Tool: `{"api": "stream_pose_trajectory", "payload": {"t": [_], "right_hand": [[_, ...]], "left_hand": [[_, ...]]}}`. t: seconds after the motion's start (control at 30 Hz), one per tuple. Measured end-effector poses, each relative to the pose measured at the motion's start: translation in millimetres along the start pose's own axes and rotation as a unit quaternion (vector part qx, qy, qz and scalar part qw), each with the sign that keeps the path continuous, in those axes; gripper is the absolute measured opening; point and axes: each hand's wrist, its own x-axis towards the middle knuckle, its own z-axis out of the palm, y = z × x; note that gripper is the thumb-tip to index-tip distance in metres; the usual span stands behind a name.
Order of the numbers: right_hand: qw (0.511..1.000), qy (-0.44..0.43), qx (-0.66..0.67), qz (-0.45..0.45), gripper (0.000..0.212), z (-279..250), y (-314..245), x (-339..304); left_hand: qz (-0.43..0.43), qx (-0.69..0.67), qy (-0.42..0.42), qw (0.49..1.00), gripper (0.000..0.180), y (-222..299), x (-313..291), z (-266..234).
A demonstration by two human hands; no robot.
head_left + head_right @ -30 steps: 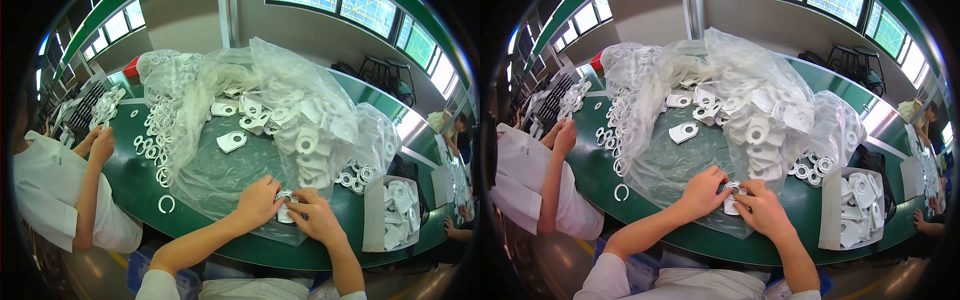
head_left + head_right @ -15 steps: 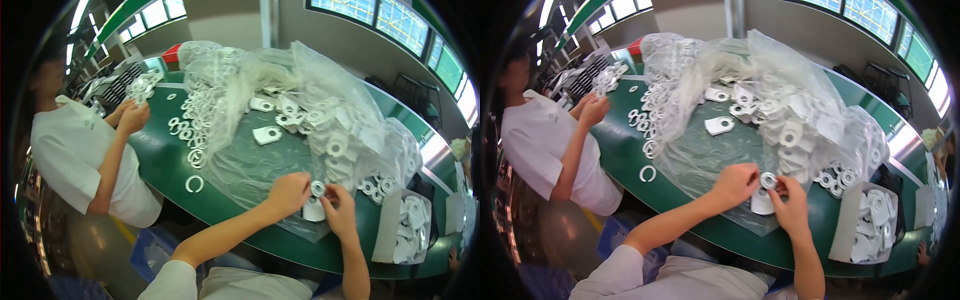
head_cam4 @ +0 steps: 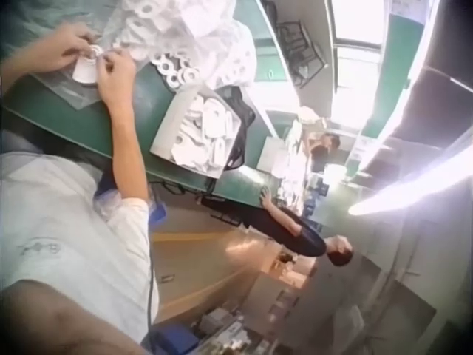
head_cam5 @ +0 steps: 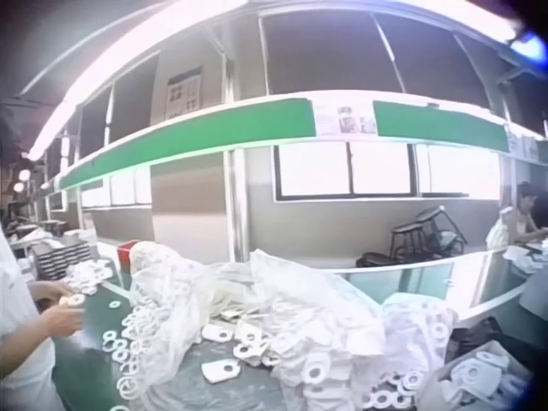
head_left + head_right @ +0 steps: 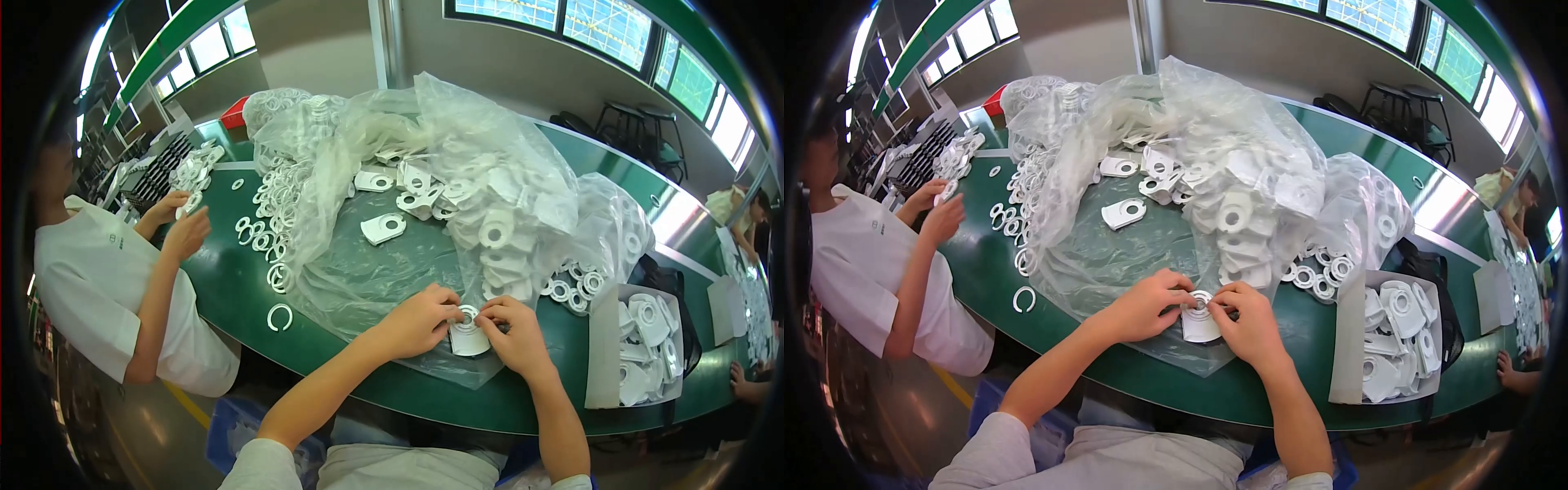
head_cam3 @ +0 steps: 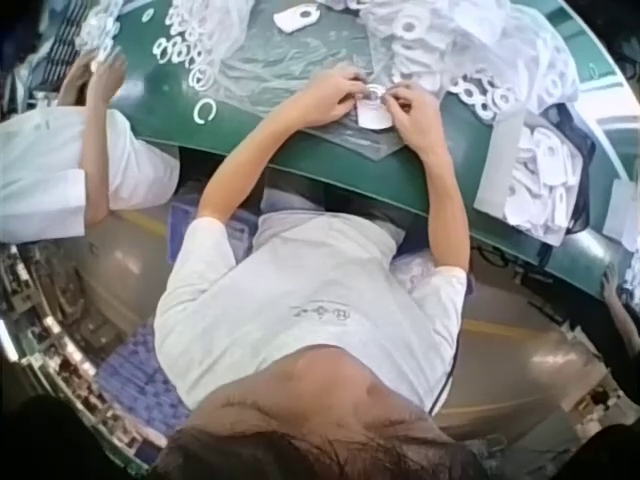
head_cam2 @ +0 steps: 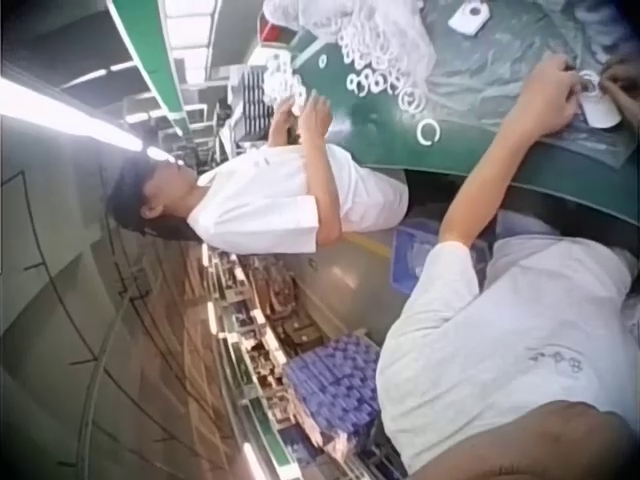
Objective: Assembling small white plastic parts into finished components at a workbench.
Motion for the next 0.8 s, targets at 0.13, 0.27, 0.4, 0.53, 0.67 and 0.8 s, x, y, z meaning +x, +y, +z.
{"api": "stream_pose_trajectory", "payload": {"t": [0.13,0.27,0.4,0.53,0.67,0.8], "right_hand": [[1.000,0.000,0.000,-0.004,0.012,0.5,-5.2,1.4],[1.000,0.018,-0.011,0.014,0.016,2.0,-4.0,0.2],[0.994,0.005,-0.098,0.053,0.020,0.6,-8.7,-3.5],[0.993,0.014,-0.110,0.042,0.024,5.6,-6.3,-4.0],[0.999,0.027,0.021,0.031,0.029,7.7,-3.1,-1.9],[0.973,-0.005,0.215,0.086,0.027,5.1,-12.1,1.4]], "left_hand": [[0.007,0.000,-0.016,1.000,0.026,-2.6,-2.8,-6.4],[0.033,0.030,-0.021,0.999,0.025,-4.7,-4.0,-4.9],[0.040,0.091,-0.011,0.995,0.026,6.4,-5.5,-1.7],[0.069,0.101,0.006,0.992,0.028,5.9,-2.4,2.9],[0.158,0.183,0.101,0.965,0.029,8.6,-3.5,13.9],[0.221,0.267,0.188,0.919,0.026,20.4,-5.2,10.0]]}}
